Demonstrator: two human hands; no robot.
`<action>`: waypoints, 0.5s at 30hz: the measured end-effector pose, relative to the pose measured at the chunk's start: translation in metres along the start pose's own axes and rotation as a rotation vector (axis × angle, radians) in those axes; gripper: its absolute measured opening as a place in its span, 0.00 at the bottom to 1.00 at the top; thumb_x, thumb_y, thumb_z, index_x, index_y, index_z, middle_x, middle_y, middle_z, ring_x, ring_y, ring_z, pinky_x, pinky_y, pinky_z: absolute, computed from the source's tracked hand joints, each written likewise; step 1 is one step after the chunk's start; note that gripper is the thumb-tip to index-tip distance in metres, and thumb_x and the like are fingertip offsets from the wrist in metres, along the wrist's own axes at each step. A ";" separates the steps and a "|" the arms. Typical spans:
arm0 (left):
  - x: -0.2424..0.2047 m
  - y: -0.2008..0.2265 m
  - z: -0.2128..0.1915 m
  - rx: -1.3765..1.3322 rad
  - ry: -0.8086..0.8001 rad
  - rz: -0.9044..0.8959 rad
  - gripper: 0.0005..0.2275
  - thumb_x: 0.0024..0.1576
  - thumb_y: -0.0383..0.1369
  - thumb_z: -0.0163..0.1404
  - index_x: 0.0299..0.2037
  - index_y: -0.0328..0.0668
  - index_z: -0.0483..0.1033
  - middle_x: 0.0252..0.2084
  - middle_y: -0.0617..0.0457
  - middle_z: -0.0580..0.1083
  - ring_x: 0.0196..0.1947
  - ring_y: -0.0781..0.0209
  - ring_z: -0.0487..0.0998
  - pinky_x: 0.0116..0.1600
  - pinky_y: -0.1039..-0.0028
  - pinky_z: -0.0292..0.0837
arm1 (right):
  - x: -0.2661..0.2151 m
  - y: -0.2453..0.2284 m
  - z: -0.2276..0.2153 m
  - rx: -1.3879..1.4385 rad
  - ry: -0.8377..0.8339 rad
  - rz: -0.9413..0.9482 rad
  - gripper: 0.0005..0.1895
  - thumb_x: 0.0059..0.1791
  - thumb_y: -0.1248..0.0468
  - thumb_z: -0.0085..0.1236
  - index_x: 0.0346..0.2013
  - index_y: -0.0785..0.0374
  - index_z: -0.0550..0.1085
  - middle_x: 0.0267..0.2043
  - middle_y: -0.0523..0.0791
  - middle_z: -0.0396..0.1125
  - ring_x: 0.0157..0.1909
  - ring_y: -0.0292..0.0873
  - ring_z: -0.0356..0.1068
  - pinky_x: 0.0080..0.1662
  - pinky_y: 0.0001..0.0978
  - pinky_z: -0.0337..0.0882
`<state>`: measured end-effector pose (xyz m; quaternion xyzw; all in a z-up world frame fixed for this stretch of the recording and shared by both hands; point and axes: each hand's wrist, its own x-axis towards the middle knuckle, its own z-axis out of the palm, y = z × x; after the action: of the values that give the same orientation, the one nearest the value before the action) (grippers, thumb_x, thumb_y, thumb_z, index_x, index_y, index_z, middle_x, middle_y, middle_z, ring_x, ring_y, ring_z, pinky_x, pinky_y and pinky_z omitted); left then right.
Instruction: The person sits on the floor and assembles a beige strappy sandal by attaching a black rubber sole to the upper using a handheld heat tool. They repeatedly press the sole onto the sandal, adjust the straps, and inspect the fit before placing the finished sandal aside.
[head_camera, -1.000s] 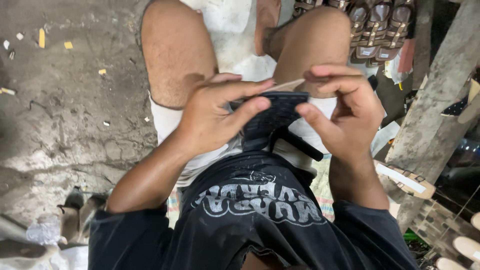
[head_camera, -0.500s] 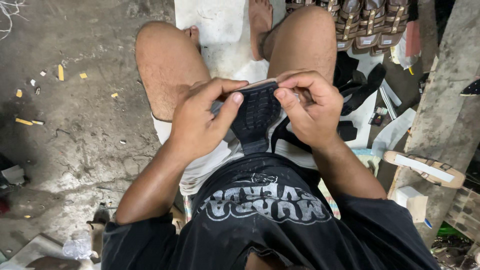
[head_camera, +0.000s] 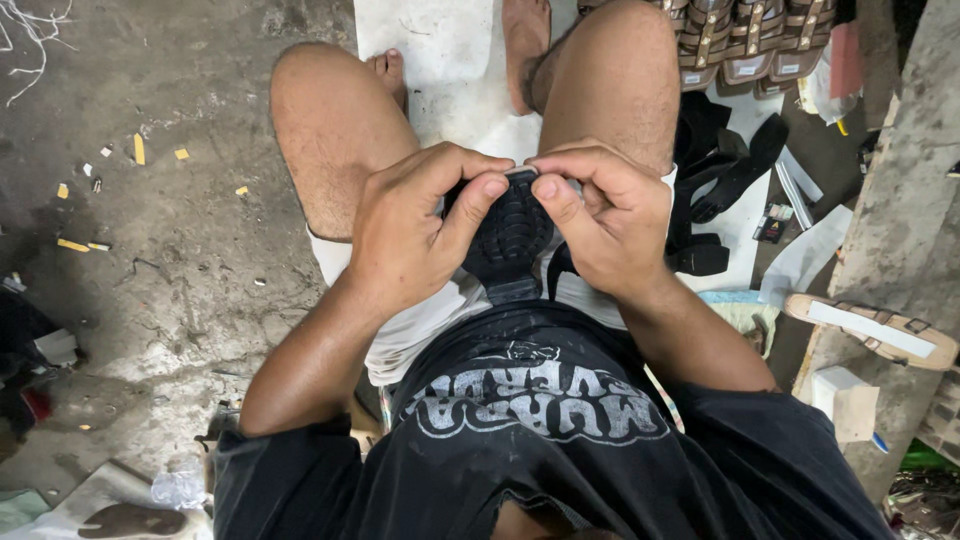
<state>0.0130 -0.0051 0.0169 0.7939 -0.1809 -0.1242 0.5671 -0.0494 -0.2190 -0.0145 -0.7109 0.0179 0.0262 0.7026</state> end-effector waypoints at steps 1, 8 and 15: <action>-0.001 -0.002 0.001 0.008 -0.003 -0.012 0.06 0.66 0.32 0.54 0.46 0.37 0.79 0.42 0.48 0.81 0.41 0.56 0.84 0.45 0.71 0.77 | 0.000 0.000 0.002 0.067 0.004 0.021 0.07 0.60 0.72 0.56 0.52 0.74 0.74 0.49 0.47 0.72 0.47 0.32 0.71 0.49 0.19 0.71; -0.004 0.003 -0.032 -0.063 0.119 -0.045 0.05 0.71 0.24 0.50 0.53 0.33 0.77 0.50 0.46 0.78 0.47 0.57 0.82 0.52 0.71 0.79 | 0.019 -0.021 -0.017 0.036 -0.167 -0.151 0.16 0.54 0.67 0.59 0.57 0.68 0.72 0.58 0.49 0.65 0.58 0.38 0.68 0.57 0.26 0.72; -0.005 -0.012 -0.062 -0.578 0.144 -0.501 0.10 0.60 0.22 0.45 0.50 0.40 0.69 0.56 0.49 0.74 0.45 0.70 0.81 0.37 0.81 0.81 | 0.005 -0.023 -0.063 -0.521 -0.348 -0.283 0.25 0.43 0.60 0.78 0.51 0.61 0.78 0.60 0.49 0.71 0.63 0.47 0.73 0.62 0.38 0.77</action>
<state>0.0347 0.0532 0.0259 0.6277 0.1014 -0.2488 0.7306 -0.0423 -0.2820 0.0085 -0.8467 -0.2086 0.0529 0.4866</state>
